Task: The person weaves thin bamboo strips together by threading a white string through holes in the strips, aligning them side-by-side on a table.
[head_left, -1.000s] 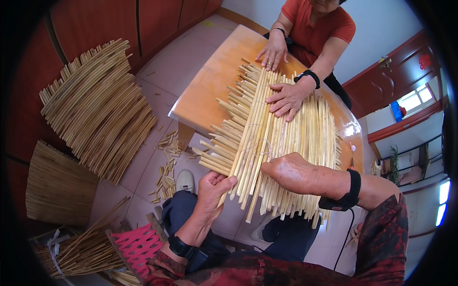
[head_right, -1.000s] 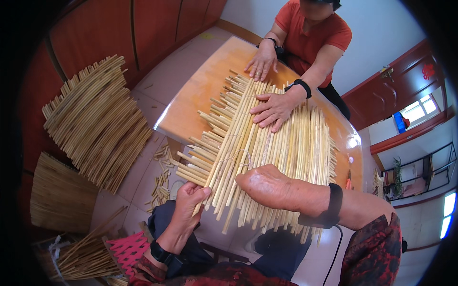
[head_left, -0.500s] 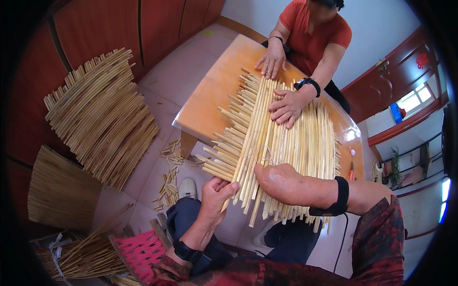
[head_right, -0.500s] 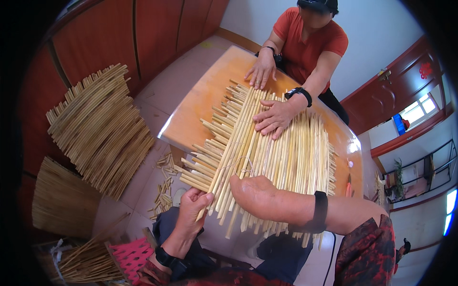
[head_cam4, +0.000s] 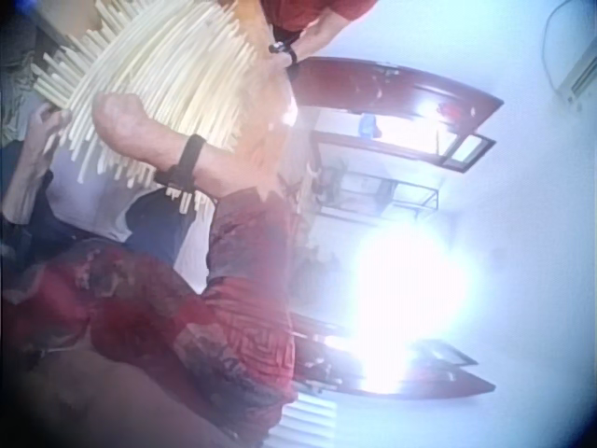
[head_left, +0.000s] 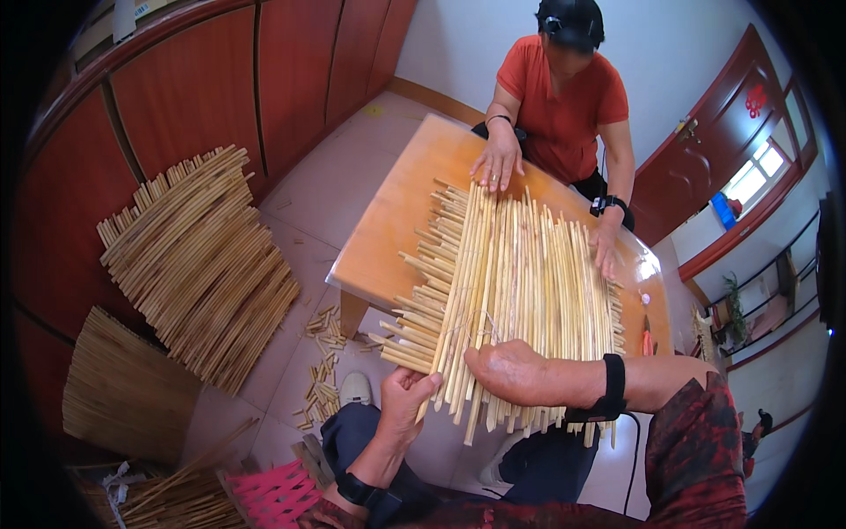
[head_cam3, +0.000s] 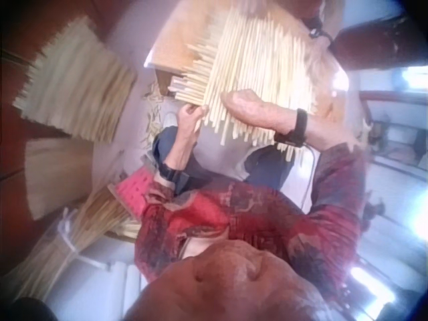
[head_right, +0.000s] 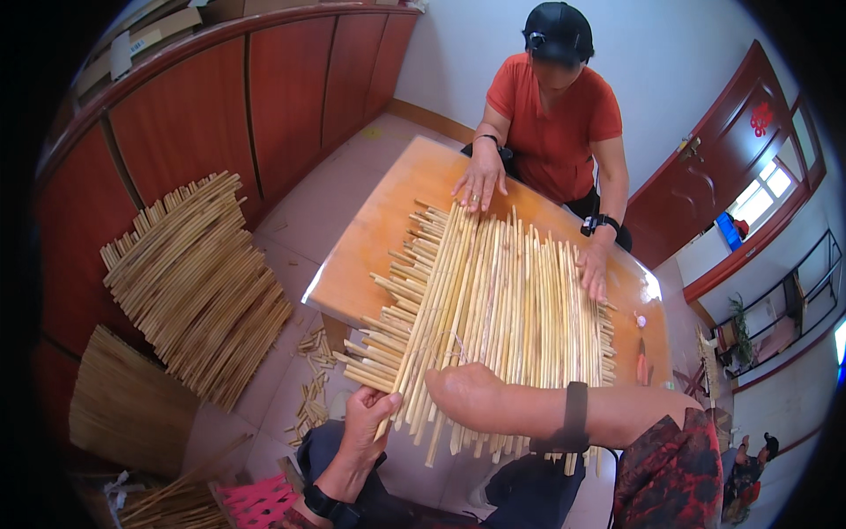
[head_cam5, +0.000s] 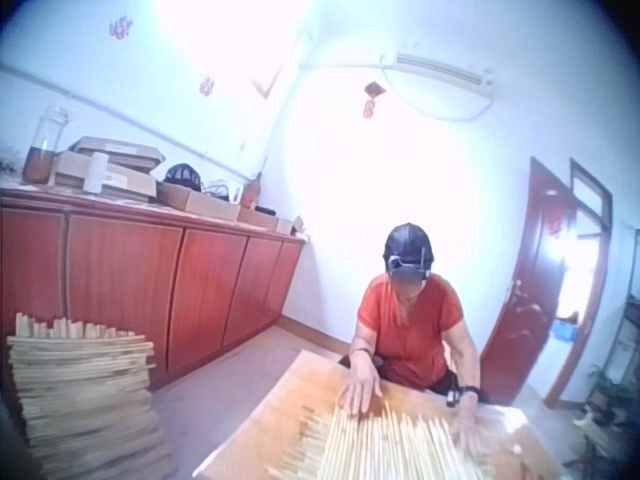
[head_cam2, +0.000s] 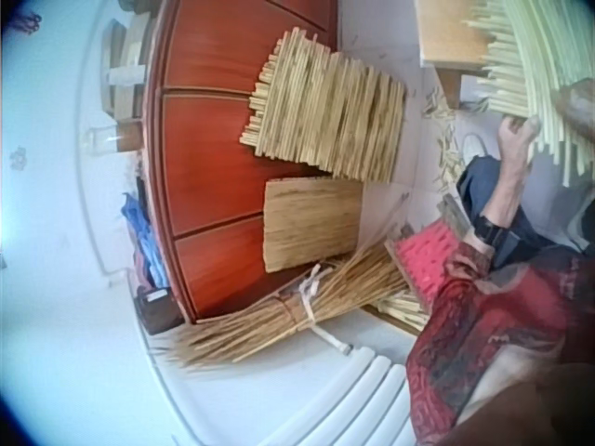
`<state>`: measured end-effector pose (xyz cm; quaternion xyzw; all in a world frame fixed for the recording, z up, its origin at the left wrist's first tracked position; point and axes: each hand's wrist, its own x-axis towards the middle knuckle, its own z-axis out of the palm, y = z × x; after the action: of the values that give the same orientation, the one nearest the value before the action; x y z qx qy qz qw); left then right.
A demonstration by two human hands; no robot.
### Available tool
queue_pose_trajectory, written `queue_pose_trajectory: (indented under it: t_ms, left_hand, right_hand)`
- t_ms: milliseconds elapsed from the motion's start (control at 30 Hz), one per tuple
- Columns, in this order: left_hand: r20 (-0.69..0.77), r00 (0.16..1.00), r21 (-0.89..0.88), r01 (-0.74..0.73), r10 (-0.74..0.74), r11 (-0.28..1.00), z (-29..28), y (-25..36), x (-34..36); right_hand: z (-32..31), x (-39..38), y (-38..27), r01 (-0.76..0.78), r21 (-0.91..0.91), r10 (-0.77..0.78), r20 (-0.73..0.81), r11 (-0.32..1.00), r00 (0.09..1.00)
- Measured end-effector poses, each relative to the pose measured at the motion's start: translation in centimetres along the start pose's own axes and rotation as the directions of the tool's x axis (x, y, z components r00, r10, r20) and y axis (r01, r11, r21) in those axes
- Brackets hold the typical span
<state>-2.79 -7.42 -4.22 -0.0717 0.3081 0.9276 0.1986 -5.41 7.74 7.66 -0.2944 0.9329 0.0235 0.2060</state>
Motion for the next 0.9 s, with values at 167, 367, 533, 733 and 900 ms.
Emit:
queue_pose_trajectory:
  t_ms: [167, 367, 533, 733, 900]
  left_hand:
    - [-0.024, 1.0, 0.009, -0.002, 0.002, 1.0, 0.1, 0.0, -0.1]
    - [-0.054, 0.998, 0.013, -0.013, 0.013, 1.0, 0.3, -0.2, 0.0]
    - [-0.059, 0.998, 0.025, -0.005, 0.007, 1.0, 0.3, -0.4, -0.2]
    - [-0.053, 0.998, 0.003, -0.015, 0.016, 1.0, 0.6, -0.2, -0.3]
    - [-0.065, 0.998, 0.007, -0.006, 0.006, 1.0, 0.8, 0.0, -0.4]
  right_hand:
    - [-0.3, 0.0, -1.3, -0.03, -0.073, 0.028, -0.034, 0.997, 0.999]
    - [0.7, 0.0, -1.6, -0.079, -0.098, 0.063, -0.155, 0.992, 0.986]
    - [1.3, -0.2, -1.4, -0.056, -0.153, 0.032, -0.153, 0.987, 0.988]
    - [2.1, 0.2, -2.1, -0.14, -0.104, 0.12, -0.174, 0.985, 0.977]
    - [1.9, 0.1, -2.2, -0.147, -0.096, 0.137, -0.099, 0.984, 0.986]
